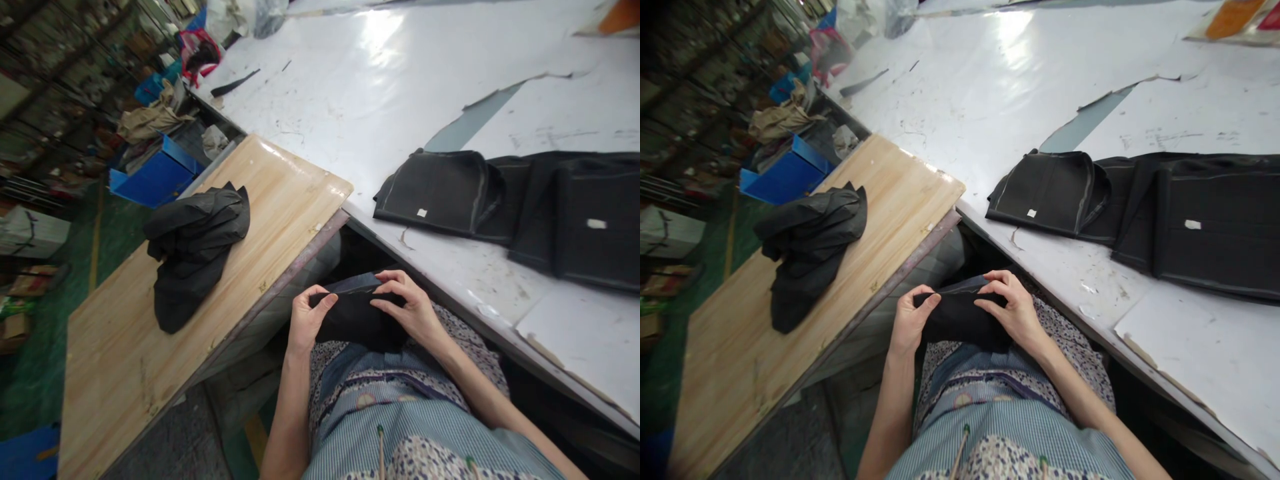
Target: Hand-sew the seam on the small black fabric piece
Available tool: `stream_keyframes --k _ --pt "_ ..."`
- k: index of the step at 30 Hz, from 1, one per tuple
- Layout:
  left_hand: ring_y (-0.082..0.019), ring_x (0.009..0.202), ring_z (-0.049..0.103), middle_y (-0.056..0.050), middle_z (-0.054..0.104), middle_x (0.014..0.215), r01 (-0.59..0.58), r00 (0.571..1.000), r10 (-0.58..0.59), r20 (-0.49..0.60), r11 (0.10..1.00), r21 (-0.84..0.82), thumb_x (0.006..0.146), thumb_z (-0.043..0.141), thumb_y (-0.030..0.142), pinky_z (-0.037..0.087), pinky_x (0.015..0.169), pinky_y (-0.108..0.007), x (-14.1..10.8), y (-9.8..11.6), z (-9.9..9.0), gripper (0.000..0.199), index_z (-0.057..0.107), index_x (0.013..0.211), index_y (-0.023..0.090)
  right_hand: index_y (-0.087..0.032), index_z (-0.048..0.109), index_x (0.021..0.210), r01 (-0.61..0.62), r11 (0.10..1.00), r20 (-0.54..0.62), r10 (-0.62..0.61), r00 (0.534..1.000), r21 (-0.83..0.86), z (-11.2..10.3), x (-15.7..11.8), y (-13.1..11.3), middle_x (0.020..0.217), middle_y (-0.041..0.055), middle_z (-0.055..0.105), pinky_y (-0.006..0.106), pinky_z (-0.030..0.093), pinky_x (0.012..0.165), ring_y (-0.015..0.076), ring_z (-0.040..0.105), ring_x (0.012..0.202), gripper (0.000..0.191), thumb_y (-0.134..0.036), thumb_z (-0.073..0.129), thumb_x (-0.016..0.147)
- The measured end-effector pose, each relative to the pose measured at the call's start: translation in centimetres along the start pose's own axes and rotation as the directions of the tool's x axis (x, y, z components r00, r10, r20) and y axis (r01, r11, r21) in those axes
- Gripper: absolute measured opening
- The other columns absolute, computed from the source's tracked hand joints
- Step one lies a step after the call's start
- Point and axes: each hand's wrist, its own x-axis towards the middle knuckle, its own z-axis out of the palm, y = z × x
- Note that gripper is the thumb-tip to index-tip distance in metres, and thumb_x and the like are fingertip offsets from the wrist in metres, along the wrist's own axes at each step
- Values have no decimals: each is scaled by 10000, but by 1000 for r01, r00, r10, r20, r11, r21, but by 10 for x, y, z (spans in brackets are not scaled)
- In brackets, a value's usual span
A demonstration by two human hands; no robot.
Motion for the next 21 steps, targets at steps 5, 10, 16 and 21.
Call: stream_keyframes --k 5,10,16,21 --pt "-108 574 514 20 600 632 -31 999 30 16 997 68 777 777 447 394 553 -201 0 -3 1 312 687 756 149 -231 696 719 -56 995 8 55 998 88 2 -1 -3 953 54 672 392 438 907 248 609 946 164 -340 748 831" --pt "-113 651 504 9 602 695 -119 993 117 26 981 152 870 685 453 389 610 -204 0 -4 0 311 701 788 154 -218 659 709 -101 977 -56 113 992 185 4 -4 -4 924 32 658 348 421 887 220 602 918 164 -296 737 830" --pt "-110 647 451 16 527 681 -111 994 105 44 981 157 899 646 459 360 597 -213 0 -4 1 341 647 764 147 -212 590 691 -154 964 -79 174 982 217 6 -5 -1 901 16 647 327 412 858 208 589 900 217 -280 763 805" --pt "-104 622 427 26 498 658 -74 995 62 73 984 161 898 642 481 331 561 -211 0 -6 -1 363 624 752 149 -209 581 688 -147 967 -108 172 979 206 6 -5 -2 869 11 640 321 411 836 200 584 870 228 -275 773 794"
